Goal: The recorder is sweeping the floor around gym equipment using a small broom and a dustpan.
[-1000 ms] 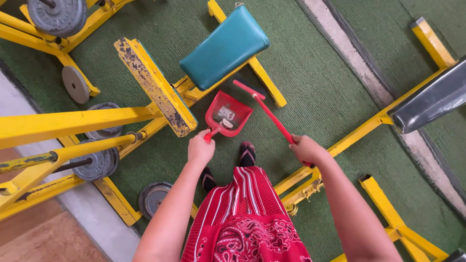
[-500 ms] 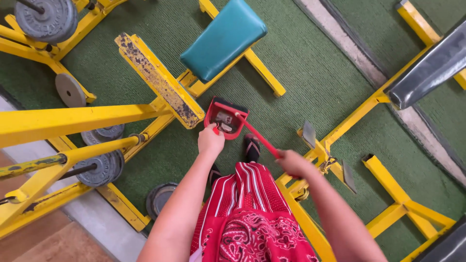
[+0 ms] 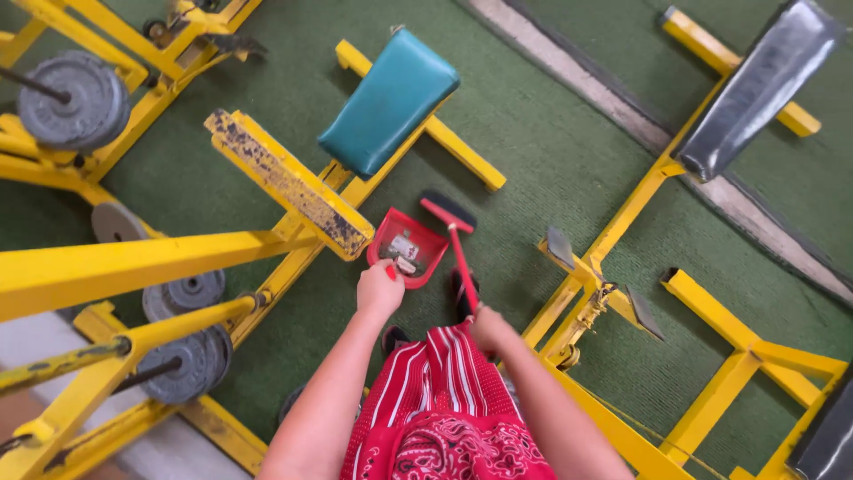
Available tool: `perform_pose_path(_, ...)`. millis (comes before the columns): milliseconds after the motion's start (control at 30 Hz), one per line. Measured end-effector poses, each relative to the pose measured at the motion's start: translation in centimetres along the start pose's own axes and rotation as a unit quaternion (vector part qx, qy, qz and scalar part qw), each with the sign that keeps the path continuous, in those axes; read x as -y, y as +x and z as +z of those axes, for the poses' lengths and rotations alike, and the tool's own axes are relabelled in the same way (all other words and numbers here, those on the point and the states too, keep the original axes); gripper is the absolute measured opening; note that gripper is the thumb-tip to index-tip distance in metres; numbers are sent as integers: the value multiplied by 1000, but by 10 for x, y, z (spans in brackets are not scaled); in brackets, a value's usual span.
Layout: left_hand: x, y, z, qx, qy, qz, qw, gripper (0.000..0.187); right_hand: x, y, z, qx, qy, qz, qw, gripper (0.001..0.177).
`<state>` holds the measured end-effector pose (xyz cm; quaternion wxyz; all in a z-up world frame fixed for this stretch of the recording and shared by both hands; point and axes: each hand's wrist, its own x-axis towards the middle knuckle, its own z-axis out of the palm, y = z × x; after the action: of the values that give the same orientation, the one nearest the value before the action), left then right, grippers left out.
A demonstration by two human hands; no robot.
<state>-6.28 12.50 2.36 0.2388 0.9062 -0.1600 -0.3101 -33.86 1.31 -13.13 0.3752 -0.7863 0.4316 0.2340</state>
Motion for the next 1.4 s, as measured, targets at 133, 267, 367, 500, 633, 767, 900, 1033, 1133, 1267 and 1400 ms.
perform_pose_path(133, 3, -3, -6, 25, 10, 14, 1000, 42, 41, -67, -55, 42, 69, 35, 996, 45)
perform_pose_path(267, 19, 14, -5, -2, -10, 74, 997, 42, 58, -120, -134, 113, 194, 110, 968, 47)
perform_pose_path(367, 29, 6, -15, 9, -5, 88, 996, 42, 42, -138, -155, 105, 205, 160, 960, 48)
perform_pose_path(500, 20, -1, -31, 61, 35, 107, 992, 39, 12, -120, -147, 59, 230, 187, 953, 47)
perform_pose_path(633, 30, 2, -12, 72, 47, 109, 990, 37, 12, -77, -86, 13, 306, 214, 928, 36)
perform_pose_path(767, 25, 2, -8, 72, 67, 89, 991, 36, 35, -56, 7, 8, 309, 156, 938, 29)
perform_pose_path(900, 27, 7, 1, 49, 37, 95, 994, 35, 93, -116, 0, 76, 293, 109, 947, 34)
perform_pose_path(1033, 24, 8, -1, 62, 67, 86, 992, 39, 78, -147, -70, 99, 260, 140, 950, 46)
perform_pose_path(1133, 27, 8, 0, 57, 62, 93, 992, 39, 21, -145, -101, 103, 366, 176, 908, 51)
perform_pose_path(1267, 22, 4, -6, 62, 77, 93, 991, 40, -1, -119, -122, 50, 361, 211, 907, 50)
perform_pose_path(1400, 26, 2, -2, 66, 74, 97, 990, 44, 34, -87, -87, 21, 323, 210, 922, 37)
